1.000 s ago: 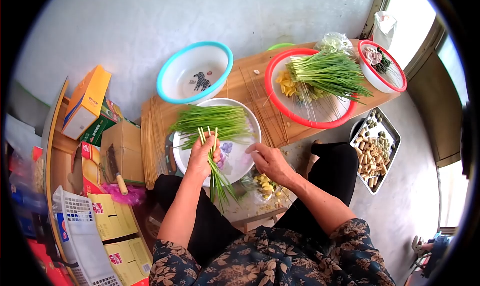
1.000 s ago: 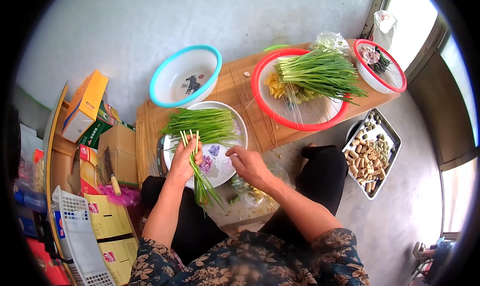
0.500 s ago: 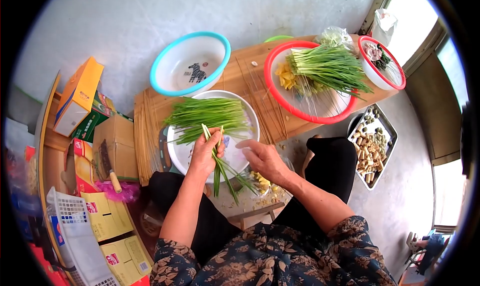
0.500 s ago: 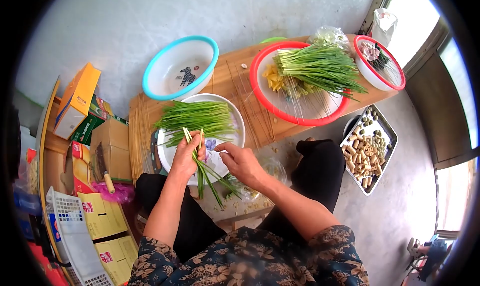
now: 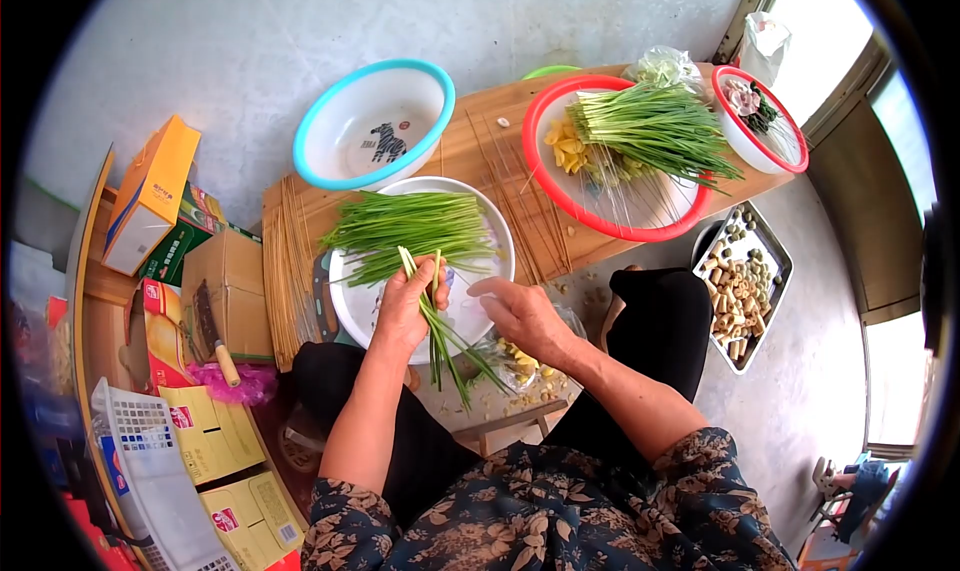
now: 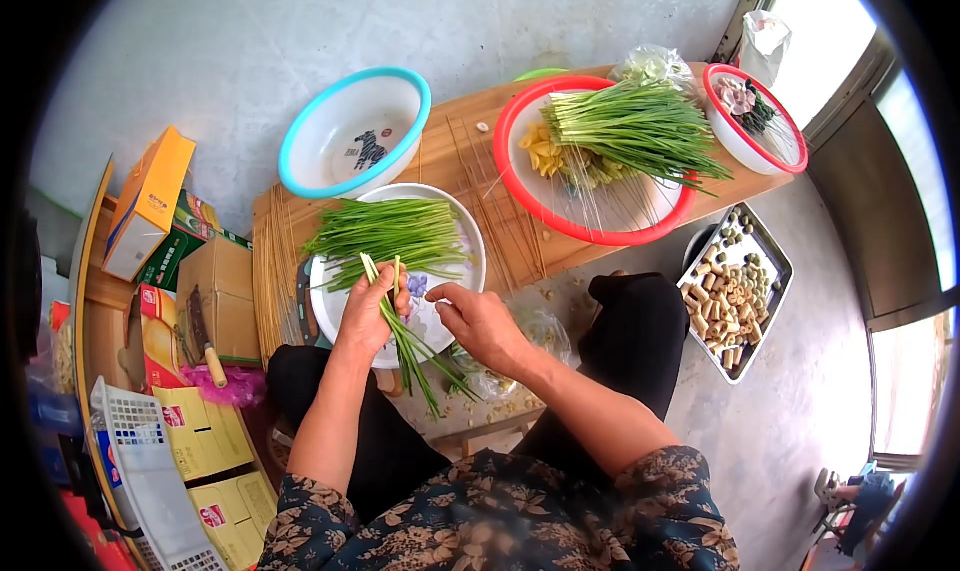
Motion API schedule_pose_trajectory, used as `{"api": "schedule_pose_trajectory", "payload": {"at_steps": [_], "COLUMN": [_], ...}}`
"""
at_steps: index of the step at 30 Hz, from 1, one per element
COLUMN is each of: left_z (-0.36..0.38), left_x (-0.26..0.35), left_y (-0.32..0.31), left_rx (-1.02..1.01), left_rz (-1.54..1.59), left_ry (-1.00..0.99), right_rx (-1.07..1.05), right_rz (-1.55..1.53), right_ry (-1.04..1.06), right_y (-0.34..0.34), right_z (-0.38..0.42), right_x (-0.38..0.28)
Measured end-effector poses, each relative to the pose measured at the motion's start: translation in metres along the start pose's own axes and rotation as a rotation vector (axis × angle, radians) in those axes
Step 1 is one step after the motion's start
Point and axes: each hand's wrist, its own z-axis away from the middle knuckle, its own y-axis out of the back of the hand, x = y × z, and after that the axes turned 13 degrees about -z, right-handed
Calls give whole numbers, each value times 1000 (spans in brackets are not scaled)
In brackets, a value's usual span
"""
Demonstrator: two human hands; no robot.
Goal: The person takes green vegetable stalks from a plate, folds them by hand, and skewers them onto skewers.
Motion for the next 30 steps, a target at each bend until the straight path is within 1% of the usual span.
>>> {"api": "schedule_pose_trajectory", "payload": {"at_steps": [17,22,25,30], "left_z": [1,1,1,3], "left_x": [-1,-1,0,1], "left_y": [3,3,3,1], "left_rx": [-46,-76,-77,-68], "left_rz": [-5,4,2,8], "left_ry": [2,15,14,7], "right_rx": [-23,-19,-10,5], "right_rz": [33,50,58,53], "right_ry": [12,92,39,47], "right_y": [-2,-3,-2,-3], "right_z": [0,0,0,0], "right_x": [1,8,4,7]}}
